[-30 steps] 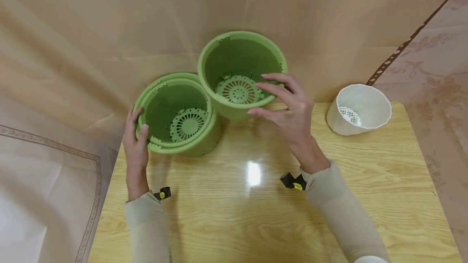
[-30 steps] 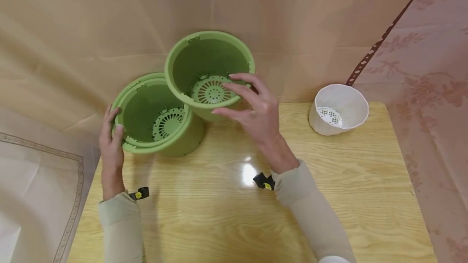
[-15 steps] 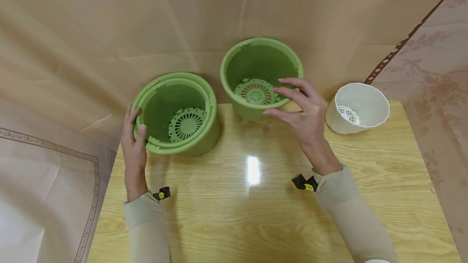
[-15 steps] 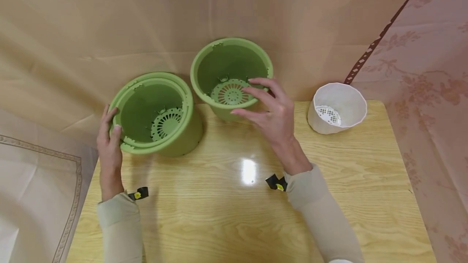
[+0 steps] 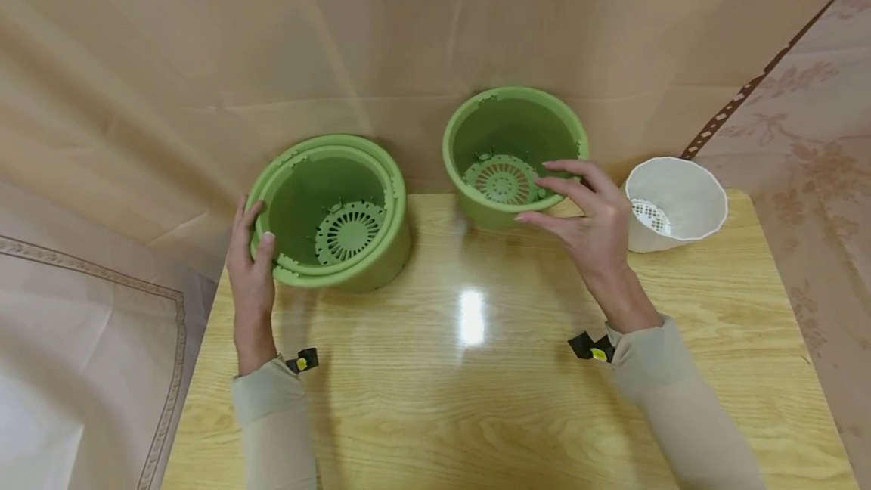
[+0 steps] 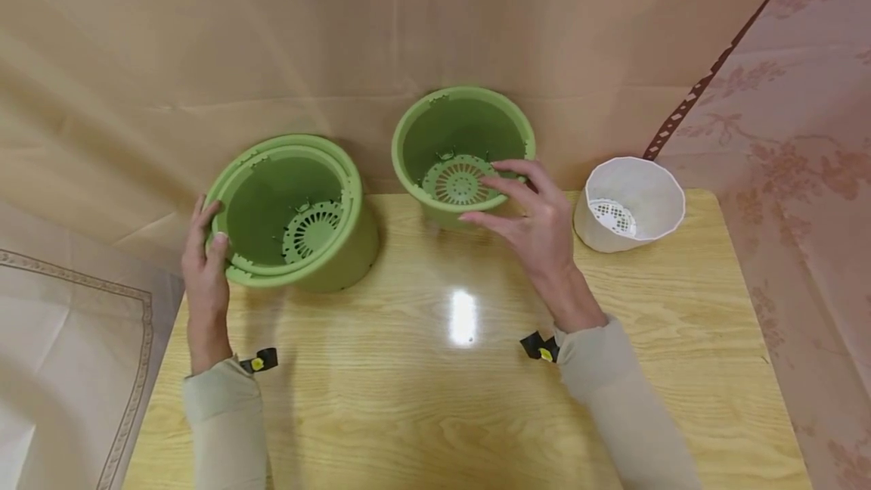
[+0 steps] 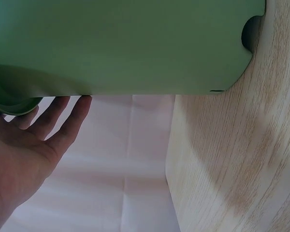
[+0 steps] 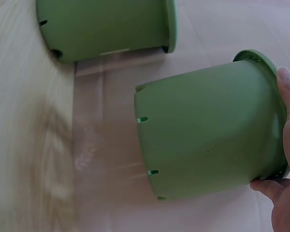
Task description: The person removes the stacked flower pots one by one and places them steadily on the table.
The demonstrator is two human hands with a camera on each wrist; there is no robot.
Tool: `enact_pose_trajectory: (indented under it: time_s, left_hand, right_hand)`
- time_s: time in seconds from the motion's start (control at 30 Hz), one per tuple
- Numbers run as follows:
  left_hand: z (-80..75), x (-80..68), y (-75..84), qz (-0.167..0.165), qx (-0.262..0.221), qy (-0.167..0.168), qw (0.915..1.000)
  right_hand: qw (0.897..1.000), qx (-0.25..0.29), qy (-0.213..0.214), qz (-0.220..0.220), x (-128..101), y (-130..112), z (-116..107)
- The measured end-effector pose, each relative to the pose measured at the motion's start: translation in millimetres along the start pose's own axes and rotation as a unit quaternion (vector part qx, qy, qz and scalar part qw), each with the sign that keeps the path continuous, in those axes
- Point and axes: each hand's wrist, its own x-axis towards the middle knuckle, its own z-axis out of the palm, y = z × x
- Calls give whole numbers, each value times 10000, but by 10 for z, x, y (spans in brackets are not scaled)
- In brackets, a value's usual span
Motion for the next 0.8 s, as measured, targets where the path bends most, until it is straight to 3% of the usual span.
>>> enact_pose_trajectory:
  time_s: [0.13, 0.3, 0.47, 0.6, 0.8]
  left_hand:
    - [9, -13, 76, -38, 43, 3, 10000]
    - [53, -47, 318, -7, -84, -20, 10000]
    - [73, -63, 399, 12, -279, -31, 9996]
    - [67, -56, 380, 36, -218, -48, 9997]
    - [44, -13, 120, -6, -184, -11, 9998]
  right_hand:
    - [9996, -233, -183, 31, -77, 68, -50]
    - [9987, -399, -288, 150, -175, 140, -104]
    - [9975, -510, -441, 197, -277, 221, -168]
    - [9964, -641, -517, 206, -333, 294, -212]
    - [9949, -809, -543, 250, -403, 371, -249]
